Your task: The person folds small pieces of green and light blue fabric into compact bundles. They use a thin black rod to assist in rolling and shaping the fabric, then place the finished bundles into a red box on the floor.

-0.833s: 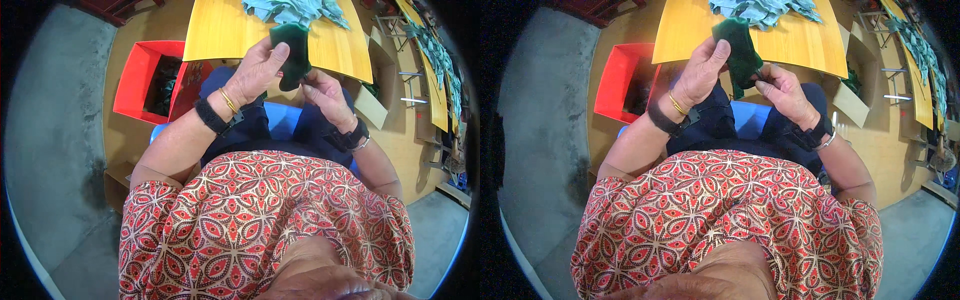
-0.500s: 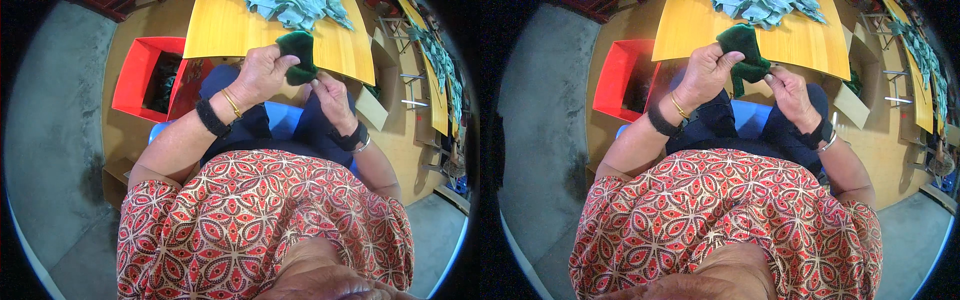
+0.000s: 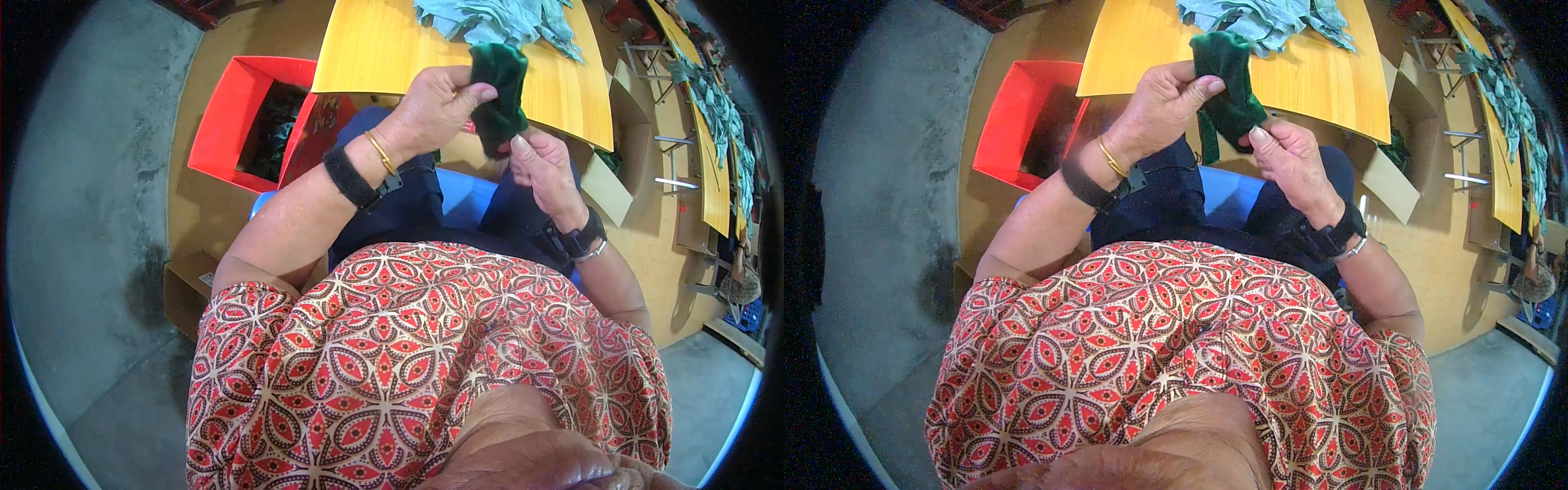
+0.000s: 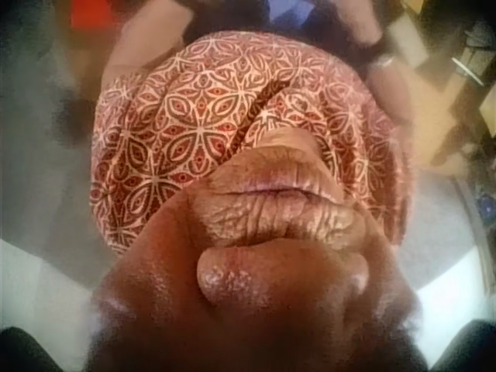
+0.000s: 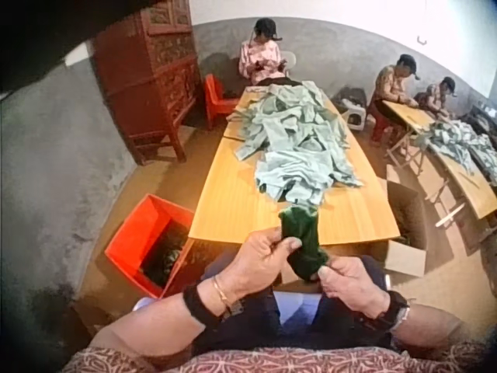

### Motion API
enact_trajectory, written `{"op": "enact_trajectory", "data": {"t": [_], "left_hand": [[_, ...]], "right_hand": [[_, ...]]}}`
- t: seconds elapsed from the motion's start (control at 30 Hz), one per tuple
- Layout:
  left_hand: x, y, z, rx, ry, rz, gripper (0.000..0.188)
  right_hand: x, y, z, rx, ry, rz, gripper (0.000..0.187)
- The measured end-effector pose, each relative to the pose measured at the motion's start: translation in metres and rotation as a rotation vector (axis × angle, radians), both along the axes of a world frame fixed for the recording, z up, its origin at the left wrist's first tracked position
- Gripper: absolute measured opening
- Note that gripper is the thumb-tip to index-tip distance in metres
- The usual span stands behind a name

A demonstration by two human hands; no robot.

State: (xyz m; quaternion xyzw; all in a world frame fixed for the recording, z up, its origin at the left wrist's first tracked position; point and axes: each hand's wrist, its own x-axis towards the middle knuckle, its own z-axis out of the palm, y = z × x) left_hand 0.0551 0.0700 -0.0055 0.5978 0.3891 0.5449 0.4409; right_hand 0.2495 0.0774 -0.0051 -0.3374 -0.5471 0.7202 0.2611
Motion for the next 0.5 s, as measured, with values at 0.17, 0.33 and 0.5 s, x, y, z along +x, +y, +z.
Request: {"op": "enact_trajectory", "data": {"t": [0.17, 0.33, 0.5], "left_hand": [[-0.009, -0.002, 0.014, -0.138, -0.353, -0.120, 0.023], [-0.006, 0.000, 0.008, -0.189, -0.501, -0.054, 0.021], [0.006, -0.004, 0.009, -0.103, -0.467, -0.027, 0.019]], "right_hand": [[0.005, 0.011, -0.007, 0.350, -0.275, -0.059, 0.019], [0.001, 0.007, -0.007, 0.515, -0.337, -0.053, 0.018], [0.005, -0.001, -0.007, 0.461, -0.303, -0.088, 0.018]]}}
